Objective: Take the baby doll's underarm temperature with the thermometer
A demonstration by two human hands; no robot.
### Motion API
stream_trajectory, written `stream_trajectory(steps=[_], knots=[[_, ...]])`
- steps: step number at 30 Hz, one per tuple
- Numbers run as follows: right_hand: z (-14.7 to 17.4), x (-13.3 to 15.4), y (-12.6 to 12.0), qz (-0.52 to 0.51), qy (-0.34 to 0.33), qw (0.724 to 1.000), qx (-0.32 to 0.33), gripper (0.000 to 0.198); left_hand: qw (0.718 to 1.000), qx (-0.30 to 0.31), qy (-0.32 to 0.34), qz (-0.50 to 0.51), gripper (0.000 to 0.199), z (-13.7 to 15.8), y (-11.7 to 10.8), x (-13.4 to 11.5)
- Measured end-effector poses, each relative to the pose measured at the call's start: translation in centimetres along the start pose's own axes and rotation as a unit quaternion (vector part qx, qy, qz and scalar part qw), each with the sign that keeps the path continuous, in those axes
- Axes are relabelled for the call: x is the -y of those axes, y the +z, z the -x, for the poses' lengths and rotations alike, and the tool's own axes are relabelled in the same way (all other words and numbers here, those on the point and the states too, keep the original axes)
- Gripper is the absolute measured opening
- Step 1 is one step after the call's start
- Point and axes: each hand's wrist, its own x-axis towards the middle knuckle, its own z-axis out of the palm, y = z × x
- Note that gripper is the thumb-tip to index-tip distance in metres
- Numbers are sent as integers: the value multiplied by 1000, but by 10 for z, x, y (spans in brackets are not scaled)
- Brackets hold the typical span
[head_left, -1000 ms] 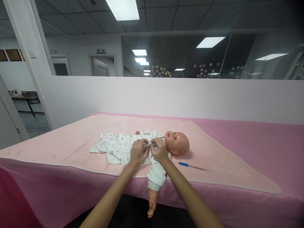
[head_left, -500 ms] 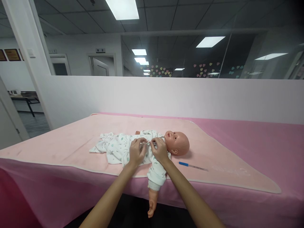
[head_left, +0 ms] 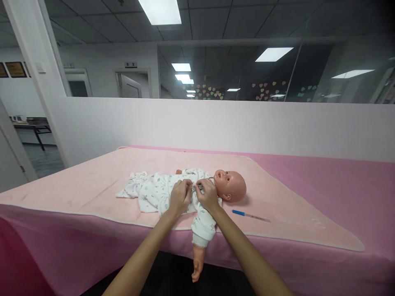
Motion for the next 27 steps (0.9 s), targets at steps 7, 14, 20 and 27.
stream_trajectory(steps=[7,14,20,27], knots=[[0,0,-1,-9,4,1000,-1,9,997,-3,18,-79,14,-1,-1,-4],[-1,0,0,2,11,1000,-2,9,994,-42,37,-99,16,1,0,-2],[0,-1,2,12,5,1000,1,8,992,-42,4,-119,10,-1,1,-2],[1,4,-2,65,-80,995,18,17,992,-18,-23,-121,11,-1,1,-3]])
